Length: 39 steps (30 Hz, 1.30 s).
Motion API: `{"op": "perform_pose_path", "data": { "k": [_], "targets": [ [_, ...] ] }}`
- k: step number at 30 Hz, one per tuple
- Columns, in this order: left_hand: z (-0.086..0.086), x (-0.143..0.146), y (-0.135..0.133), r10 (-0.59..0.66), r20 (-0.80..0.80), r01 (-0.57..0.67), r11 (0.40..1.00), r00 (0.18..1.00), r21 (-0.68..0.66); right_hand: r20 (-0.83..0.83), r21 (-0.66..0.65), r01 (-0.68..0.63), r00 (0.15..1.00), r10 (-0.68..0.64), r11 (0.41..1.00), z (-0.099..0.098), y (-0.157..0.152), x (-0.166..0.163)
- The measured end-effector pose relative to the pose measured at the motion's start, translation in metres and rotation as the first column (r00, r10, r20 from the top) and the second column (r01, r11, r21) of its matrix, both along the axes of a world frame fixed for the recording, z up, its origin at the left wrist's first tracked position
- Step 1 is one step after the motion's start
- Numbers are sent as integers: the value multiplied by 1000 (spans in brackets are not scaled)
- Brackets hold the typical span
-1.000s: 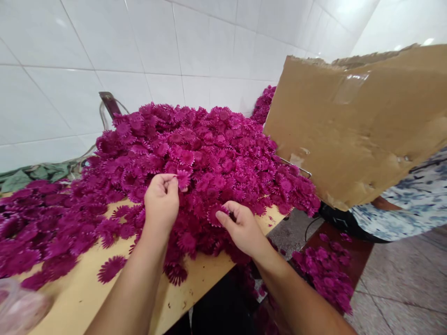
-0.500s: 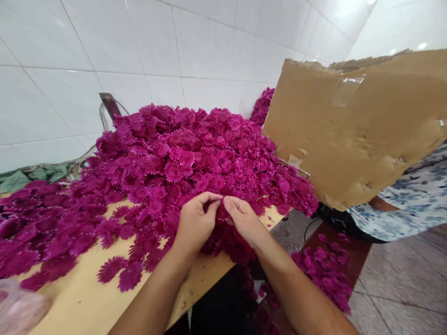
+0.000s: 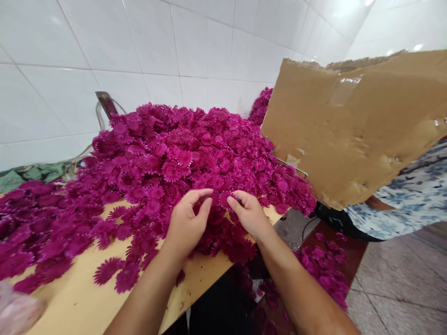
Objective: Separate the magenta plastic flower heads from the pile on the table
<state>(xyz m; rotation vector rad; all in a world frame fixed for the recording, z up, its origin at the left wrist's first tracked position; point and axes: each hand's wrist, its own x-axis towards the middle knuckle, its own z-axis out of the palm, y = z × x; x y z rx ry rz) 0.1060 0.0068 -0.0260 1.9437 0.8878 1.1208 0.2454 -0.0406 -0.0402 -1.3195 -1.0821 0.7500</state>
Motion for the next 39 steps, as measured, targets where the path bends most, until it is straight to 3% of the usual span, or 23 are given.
{"op": "perform_pose_path", "data": {
  "k": [3,6,11,14,18,21,26,31,35,37,39],
  "targets": [
    [-5,5,-10,-98,47,105,981,994,-160,-25,-26,63,998,-64,998,-2,5,-6],
    [-12,10,-13,-104,156,145,949,982,-279,-108,-64,43,993,-50,997,-3,10,-11],
    [-13,11,-13,-93,123,111,982,988,-150,-138,-37,-63,989,57,997,-5,14,-19],
    [-8,8,-7,-3,149,32,980,989,-194,-96,20,-121,988,122,992,-3,9,-23],
    [-6,6,5,141,301,-26,934,943,-357,-31,25,-215,976,216,976,1,1,-27],
    [-6,9,7,203,400,-14,905,894,-426,-11,25,-185,983,186,982,3,1,-28],
    [-2,13,8,262,450,-52,903,854,-427,86,7,-117,990,116,993,3,4,-31],
    [5,-6,34,444,501,-258,881,743,-398,35,17,-82,996,81,997,0,1,-24],
    [9,-21,36,292,241,-275,956,926,-100,-24,-16,-18,1000,18,1000,-2,2,-17],
    [10,-21,23,197,95,-197,980,976,-15,-6,-3,-23,1000,23,1000,-2,6,-17],
    [10,-16,9,56,25,-55,998,998,-26,27,7,-46,999,46,999,-1,10,-21]
  ]
}}
